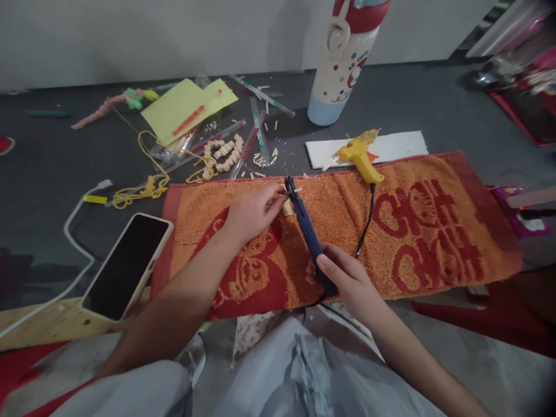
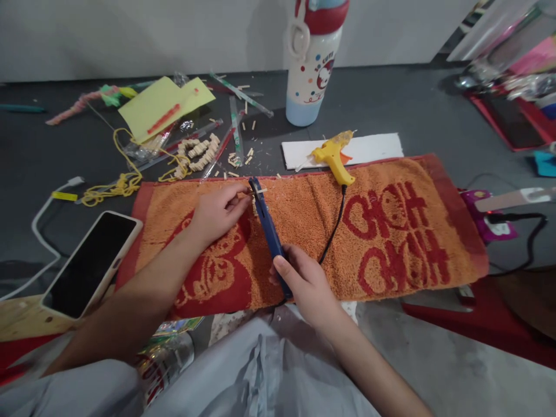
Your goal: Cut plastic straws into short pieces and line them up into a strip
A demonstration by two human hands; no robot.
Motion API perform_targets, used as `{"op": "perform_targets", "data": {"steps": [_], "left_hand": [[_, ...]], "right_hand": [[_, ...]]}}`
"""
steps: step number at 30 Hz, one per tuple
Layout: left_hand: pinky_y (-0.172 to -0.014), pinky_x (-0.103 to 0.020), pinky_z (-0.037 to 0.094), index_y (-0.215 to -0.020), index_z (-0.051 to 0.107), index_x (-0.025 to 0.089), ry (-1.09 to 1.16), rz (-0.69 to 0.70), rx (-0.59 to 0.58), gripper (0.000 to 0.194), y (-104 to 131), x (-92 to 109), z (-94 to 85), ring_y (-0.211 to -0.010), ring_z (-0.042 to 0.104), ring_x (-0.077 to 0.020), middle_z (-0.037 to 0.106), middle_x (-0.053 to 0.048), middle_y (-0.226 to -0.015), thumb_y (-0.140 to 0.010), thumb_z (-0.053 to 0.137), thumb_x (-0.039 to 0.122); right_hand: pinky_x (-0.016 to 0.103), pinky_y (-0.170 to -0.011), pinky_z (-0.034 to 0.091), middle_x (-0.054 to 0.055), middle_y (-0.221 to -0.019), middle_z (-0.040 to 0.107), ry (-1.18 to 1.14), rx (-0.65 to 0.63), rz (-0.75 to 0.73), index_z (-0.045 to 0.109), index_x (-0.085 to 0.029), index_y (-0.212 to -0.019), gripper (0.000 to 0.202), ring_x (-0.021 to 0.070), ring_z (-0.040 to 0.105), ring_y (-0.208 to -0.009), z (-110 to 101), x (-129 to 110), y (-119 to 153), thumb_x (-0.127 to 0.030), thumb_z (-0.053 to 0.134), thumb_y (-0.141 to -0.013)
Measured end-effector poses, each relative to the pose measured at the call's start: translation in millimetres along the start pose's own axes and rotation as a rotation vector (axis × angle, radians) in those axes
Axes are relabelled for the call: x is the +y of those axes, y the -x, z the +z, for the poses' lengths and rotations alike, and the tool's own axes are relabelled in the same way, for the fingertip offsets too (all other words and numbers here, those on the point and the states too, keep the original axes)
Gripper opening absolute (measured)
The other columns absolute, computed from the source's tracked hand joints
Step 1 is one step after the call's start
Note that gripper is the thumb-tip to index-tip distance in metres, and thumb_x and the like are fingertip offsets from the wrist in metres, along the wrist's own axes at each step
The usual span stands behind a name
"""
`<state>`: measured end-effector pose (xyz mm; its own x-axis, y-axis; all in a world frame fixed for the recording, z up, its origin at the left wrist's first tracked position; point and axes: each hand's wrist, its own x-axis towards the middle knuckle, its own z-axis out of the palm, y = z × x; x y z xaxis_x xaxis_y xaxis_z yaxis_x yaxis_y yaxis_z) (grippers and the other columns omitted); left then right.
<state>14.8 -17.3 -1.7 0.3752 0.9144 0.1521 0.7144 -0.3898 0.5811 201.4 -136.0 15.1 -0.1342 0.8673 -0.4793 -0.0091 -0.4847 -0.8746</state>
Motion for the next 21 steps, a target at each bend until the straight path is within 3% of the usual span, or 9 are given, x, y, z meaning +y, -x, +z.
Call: {"op": "perform_targets", "data": {"steps": [5,21], "left_hand": [[-0.074,-0.027,0.043,-0.104,0.063,0.02,-0.051,0.079,0.009,0.034,0.7,-0.6,-2.0,-0.09,0.063,-0.0188,0.069,-0.006,-0.096,-0.094,0.035,0.035],[-0.063,-0.024,0.041,-0.089,0.061,0.018,-0.003,0.124,0.195,0.026,1.3,-4.8,2.6,-0.069,0.059,-0.0139,0.064,-0.003,-0.074,-0.093,0.038,0.029]], "right_hand": [[0.028,-0.062,0.046,0.002,-0.075,0.058,0.048,-0.019,-0.012,0.056,-0.021,-0.088,0.035,0.0158,0.056,-0.067,0.2,2.3,0.7,-0.055,0.055,-0.081],[0.028,-0.071,0.043,0.003,-0.078,0.058,0.076,-0.142,-0.035,0.054,-0.019,-0.086,0.036,0.0168,0.054,-0.075,-0.7,-8.6,-5.5,-0.055,0.05,-0.085]]}}
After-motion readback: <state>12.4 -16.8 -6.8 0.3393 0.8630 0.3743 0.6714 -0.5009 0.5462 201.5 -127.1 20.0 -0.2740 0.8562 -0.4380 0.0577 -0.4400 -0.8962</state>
